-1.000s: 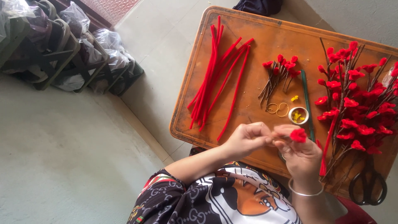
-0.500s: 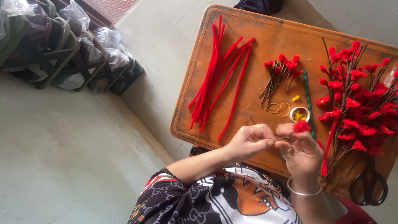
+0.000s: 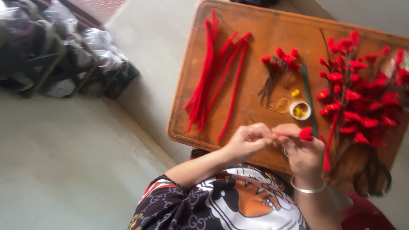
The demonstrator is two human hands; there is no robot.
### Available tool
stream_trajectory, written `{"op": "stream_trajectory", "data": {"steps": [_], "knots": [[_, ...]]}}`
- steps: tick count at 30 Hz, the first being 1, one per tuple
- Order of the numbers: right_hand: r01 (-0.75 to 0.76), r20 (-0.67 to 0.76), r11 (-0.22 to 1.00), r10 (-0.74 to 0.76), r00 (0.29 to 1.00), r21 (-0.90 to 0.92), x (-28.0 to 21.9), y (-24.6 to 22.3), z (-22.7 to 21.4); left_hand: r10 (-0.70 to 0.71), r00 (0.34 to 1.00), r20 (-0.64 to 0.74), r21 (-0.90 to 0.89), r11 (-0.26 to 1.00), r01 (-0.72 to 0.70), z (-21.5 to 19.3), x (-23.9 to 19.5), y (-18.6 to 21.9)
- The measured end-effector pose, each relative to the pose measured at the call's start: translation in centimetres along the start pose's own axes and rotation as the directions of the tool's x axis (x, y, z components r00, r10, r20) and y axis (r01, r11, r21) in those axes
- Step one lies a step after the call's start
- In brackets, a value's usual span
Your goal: Crafting artificial flower petals by twisting and shaping red pipe cleaners at a design station.
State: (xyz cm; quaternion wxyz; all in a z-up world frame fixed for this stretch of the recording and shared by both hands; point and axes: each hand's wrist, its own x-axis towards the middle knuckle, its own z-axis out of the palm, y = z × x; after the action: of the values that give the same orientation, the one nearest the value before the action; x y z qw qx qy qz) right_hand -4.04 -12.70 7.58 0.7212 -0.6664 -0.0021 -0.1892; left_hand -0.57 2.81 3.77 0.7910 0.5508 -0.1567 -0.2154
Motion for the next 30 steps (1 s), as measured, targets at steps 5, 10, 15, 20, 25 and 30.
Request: {"op": "stream_trajectory", "data": {"steps": [5, 10, 15, 20, 25, 30], "knots": [[-0.022, -0.051, 0.999, 0.024, 0.998, 0.047, -1.2, 3.5, -0.8, 0.394, 0.913, 0.107, 0.576, 0.724, -0.380, -0.6, 1.1, 1.6], [0.024, -0.024, 0.995, -0.026, 0.999, -0.101, -1.4, 2.6, -1.1, 0.590, 0.737, 0.330, 0.747, 0.315, -0.586, -1.8, 2.4, 3.0], [-0.223, 0.049, 0.966, 0.231, 0.972, -0.129, -0.1, -0.7, -0.3, 0.074, 0.991, 0.114, 0.326, 0.939, -0.107, -2.9, 2.6, 3.1], [-0.197, 0.165, 0.940, 0.249, 0.954, -0.280, 0.5, -1.3, -0.2, 0.050, 0.992, 0.116, 0.081, 0.995, -0.060, -1.6, 2.8, 1.3], [-0.056, 0.252, 0.930, 0.156, 0.955, -0.362, 0.7, -2.1, -0.9, 0.046, 0.997, 0.060, 0.072, 0.996, -0.050, -1.1, 2.6, 1.9], [0.302, 0.144, 0.809, -0.266, 0.953, -0.504, 0.5, -2.3, -2.4, 0.138, 0.989, 0.055, 0.412, 0.899, -0.149, -1.2, 2.1, 3.1]]}}
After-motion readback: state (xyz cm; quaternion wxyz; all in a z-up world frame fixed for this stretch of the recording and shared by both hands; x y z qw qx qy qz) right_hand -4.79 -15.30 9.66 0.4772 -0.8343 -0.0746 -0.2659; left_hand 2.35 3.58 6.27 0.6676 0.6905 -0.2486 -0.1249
